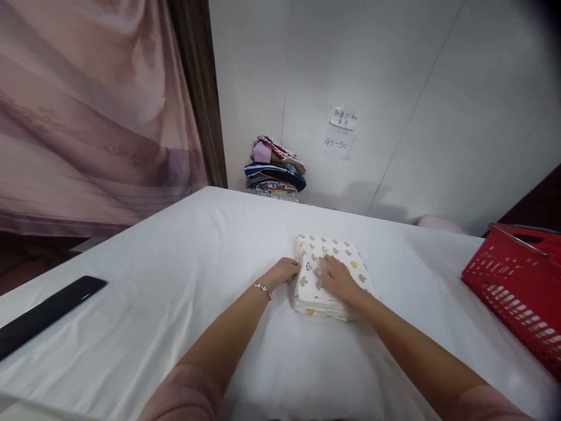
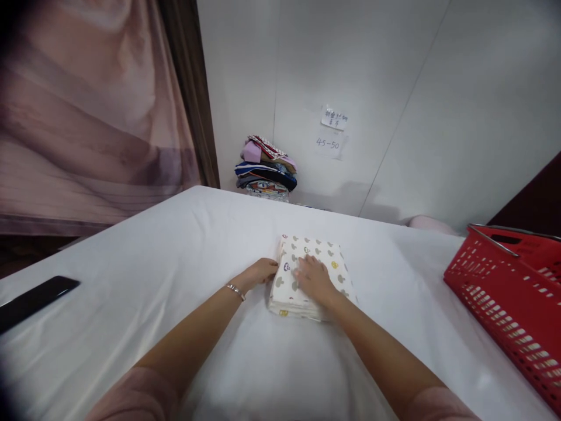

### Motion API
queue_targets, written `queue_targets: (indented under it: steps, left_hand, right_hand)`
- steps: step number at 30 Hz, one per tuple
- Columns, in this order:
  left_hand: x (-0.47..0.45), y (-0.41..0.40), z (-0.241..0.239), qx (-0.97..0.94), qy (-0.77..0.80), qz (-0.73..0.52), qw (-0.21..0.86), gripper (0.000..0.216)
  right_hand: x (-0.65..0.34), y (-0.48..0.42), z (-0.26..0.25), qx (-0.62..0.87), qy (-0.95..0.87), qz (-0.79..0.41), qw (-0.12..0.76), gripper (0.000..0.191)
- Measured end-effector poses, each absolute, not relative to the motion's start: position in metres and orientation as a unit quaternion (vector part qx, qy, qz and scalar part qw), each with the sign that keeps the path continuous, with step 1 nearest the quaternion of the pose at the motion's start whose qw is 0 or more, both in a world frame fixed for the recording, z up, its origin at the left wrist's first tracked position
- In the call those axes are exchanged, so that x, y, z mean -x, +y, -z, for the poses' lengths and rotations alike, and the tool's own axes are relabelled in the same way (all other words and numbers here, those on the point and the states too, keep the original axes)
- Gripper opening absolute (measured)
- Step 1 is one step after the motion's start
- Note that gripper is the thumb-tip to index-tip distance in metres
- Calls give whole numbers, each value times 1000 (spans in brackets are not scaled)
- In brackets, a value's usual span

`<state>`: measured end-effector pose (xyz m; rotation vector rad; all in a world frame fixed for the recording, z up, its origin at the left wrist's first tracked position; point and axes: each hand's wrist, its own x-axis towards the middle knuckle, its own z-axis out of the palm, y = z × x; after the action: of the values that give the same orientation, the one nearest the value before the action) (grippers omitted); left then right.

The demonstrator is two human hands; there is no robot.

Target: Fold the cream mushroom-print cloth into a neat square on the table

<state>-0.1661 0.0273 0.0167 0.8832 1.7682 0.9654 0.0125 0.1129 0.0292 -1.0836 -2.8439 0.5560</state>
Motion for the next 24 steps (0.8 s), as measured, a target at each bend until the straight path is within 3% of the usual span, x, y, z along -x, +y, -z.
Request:
queue_targets:
  steps: [10,16,24]
  left_hand:
    - [161,18,-13,-338,729,-413,429,17]
    - [156,6,-11,-354,716,-396,453,13]
    - [147,-10,-7,-369,725,-360,456,12]
  right_hand:
    - [-20,90,-22,307,-941,-141,33,54]
    - [-18,82,-29,326,-927,-183,25,54]
    - [-25,48,-24,198,-956,-199,85,63]
